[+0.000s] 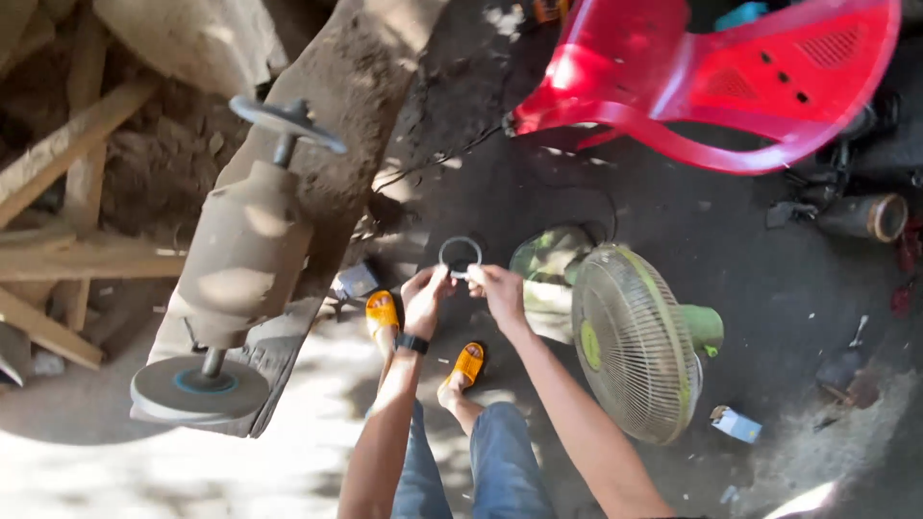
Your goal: The person grinds a circular metal gasket on a bench grinder, then walks to a work area and sits on the floor. They assemble a mechanical component by attaching small metal pieces to a central hub with curved arms.
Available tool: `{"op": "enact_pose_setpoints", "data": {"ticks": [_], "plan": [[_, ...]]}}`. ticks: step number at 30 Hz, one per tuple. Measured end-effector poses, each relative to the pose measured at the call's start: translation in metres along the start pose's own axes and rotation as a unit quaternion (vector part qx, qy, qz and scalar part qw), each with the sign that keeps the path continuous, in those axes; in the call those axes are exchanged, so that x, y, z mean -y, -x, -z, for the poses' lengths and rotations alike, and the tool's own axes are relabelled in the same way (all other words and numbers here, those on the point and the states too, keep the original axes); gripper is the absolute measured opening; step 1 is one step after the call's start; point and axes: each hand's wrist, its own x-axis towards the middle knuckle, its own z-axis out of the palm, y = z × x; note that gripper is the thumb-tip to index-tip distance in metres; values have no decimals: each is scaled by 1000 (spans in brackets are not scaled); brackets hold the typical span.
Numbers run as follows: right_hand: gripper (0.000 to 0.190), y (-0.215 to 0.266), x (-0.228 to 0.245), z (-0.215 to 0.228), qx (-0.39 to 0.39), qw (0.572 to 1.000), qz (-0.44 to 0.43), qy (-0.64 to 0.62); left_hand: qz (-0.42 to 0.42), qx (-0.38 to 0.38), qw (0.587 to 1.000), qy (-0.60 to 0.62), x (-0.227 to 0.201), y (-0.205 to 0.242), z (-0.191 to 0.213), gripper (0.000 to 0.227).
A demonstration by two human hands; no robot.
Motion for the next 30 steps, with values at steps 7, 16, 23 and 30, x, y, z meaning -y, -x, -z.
{"op": "enact_pose_setpoints", "data": {"ticks": [7,16,23,30], "plan": [[22,-49,29,-95,53,998,-5,-36,29,-36,989,139,-47,-80,17,17],[18,-99,98,-172,-15,987,131,87,35,9,956,292,-92,-142,-15,14],[8,-104,119,-202,14,926,255,277,60,-2,920,388,-80,-176,-13,6],[18,-88,113,-193,88,953,151,248,62,-94,921,373,-46,-164,-6,7]]}}
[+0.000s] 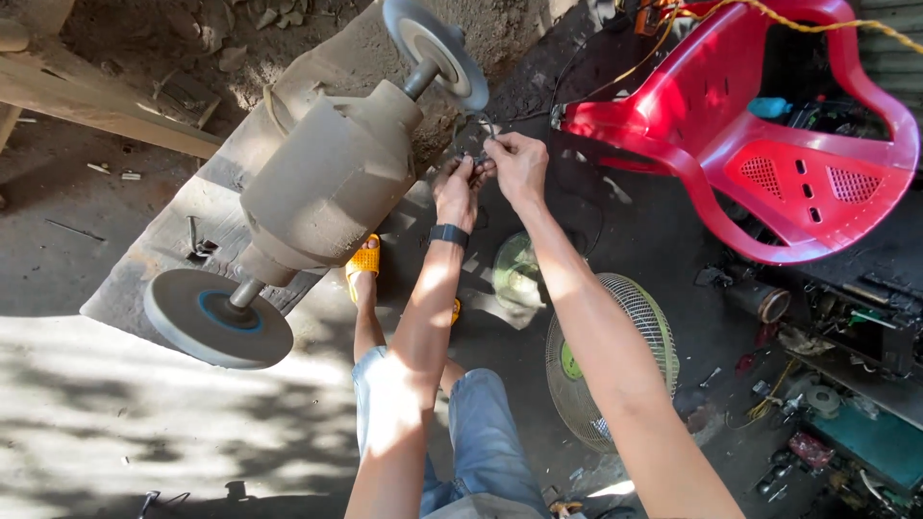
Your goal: The person grinds a circular metal gasket on a bench grinder, then walks to a work area and sits on the floor. They assemble a mechanical component by attaching small metal pieces to a central hub with curved arms.
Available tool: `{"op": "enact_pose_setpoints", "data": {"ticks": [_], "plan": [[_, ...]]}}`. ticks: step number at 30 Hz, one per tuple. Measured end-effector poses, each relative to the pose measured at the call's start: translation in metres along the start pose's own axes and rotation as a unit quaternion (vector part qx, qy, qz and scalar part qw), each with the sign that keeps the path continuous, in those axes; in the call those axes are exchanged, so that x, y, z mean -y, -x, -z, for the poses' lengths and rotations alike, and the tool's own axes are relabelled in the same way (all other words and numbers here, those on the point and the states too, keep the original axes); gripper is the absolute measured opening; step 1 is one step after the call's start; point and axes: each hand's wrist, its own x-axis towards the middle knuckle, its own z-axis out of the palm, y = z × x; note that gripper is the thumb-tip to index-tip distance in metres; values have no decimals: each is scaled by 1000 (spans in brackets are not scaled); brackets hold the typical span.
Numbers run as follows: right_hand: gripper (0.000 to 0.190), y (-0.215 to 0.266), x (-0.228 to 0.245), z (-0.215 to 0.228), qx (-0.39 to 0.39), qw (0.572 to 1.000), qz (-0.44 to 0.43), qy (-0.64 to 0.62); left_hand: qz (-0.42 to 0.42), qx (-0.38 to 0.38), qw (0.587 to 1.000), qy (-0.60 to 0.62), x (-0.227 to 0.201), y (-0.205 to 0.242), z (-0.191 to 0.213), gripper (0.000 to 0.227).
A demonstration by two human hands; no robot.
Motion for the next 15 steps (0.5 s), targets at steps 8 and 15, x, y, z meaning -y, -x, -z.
{"op": "enact_pose_setpoints", "data": {"ticks": [8,15], "plan": [[20,4,-7,56,159,986,-49,29,-64,70,943,-320,-45,48,24,23],[28,20,-32,33,19,980,-139,-139,-16,37,985,-170,-30,25,9,15]]}}
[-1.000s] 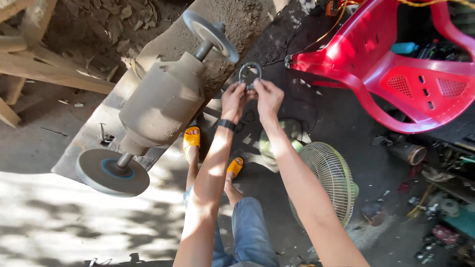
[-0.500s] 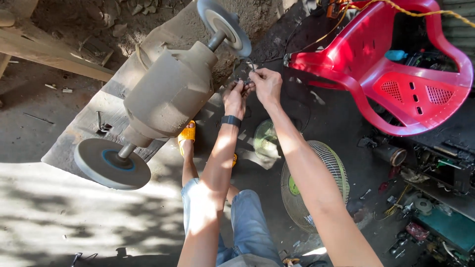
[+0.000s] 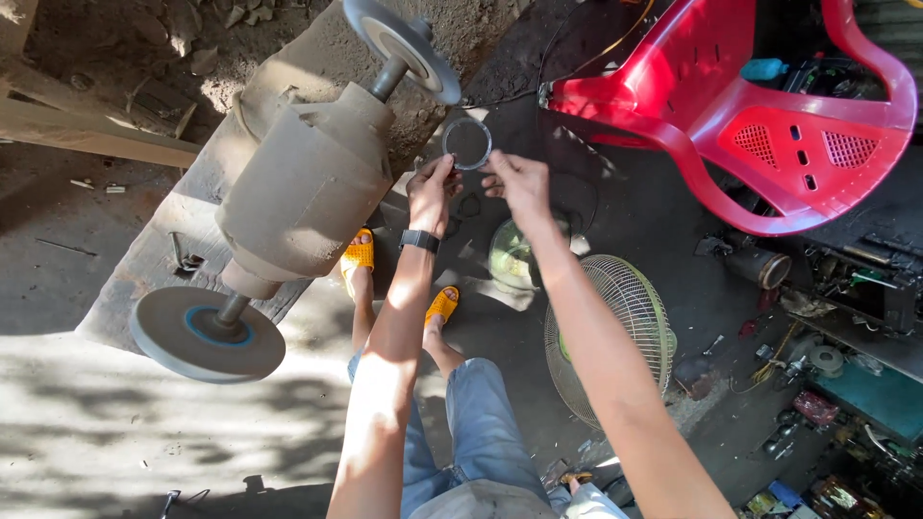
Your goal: The person grinds a circular metal gasket on a bench grinder, then walks to a work area and sits on the floor. They assemble a mechanical component by attaching small metal pieces to a central hub with curved arms.
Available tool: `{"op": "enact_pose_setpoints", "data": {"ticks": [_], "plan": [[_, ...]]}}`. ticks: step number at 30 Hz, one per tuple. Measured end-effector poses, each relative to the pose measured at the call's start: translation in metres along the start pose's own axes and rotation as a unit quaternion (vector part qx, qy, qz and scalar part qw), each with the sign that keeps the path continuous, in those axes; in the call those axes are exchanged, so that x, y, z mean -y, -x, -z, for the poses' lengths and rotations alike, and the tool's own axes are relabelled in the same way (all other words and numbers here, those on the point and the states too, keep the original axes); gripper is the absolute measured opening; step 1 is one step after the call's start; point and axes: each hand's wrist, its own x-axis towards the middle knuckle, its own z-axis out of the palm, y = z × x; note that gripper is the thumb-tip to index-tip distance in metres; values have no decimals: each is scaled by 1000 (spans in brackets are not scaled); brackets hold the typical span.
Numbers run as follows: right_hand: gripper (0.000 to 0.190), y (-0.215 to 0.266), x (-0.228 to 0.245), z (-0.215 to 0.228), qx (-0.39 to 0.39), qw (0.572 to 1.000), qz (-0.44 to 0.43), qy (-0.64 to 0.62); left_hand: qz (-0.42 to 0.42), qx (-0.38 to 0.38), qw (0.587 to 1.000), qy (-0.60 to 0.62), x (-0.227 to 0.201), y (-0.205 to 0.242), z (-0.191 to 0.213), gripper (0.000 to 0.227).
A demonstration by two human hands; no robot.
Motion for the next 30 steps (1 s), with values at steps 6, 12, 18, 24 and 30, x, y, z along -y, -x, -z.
{"op": "enact_pose_setpoints", "data": {"ticks": [6,12,18,24,30], "plan": [[20,-15,22,-33,-113,990,90,2,-2,53,996,73,6,-28,-38,19],[11,-9,52,-44,-96,966,176,160,16,55,989,134,11,-40,-32,10],[14,-18,36,-39,-7,972,142,188,26,-29,985,167,33,-32,-17,11],[14,-4,23,4,123,965,76,218,-71,-16,993,-96,-7,39,16,22],[35,2,1,16,103,991,-48,66,-52,-1,997,-52,6,20,23,18]]}}
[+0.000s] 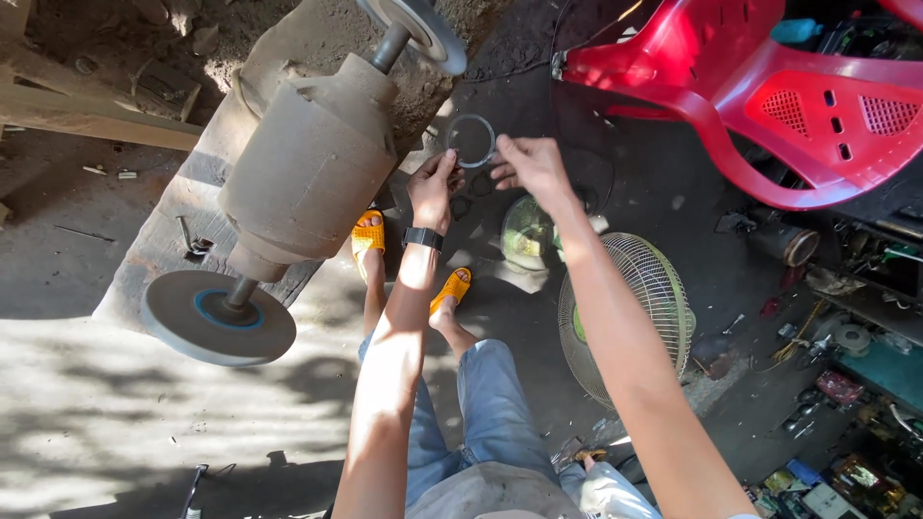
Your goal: The person grinds a circular metal gasket on a bench grinder, then walks to a work area and sits on the floor. They assemble a mechanical component by attaching small metal pieces to a central hub with curved arms.
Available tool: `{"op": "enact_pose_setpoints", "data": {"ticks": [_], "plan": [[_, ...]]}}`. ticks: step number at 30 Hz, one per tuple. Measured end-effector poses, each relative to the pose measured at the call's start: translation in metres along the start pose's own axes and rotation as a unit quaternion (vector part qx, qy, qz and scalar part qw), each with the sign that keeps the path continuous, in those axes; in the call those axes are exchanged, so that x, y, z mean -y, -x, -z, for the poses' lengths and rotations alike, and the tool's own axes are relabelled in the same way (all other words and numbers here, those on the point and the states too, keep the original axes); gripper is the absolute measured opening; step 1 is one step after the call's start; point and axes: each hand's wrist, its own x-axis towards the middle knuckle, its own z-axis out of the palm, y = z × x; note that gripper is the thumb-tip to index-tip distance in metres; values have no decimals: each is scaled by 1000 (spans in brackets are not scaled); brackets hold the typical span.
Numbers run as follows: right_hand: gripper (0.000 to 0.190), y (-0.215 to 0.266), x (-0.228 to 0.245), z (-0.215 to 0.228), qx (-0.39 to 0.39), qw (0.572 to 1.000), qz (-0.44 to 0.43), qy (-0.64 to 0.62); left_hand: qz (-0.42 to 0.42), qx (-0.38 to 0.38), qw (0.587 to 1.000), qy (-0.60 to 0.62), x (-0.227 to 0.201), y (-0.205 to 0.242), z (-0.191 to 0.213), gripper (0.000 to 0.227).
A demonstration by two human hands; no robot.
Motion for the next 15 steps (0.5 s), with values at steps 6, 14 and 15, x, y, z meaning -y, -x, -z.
{"op": "enact_pose_setpoints", "data": {"ticks": [6,14,15], "plan": [[24,-2,-44,-38,-124,986,40,-101,28,-26,999,26,12,-11,-17,17],[10,-28,32,-43,-217,961,173,-21,14,33,989,142,-12,-47,-67,15],[8,-26,43,-43,-194,959,209,-2,14,43,981,189,-15,-53,-71,10]]}}
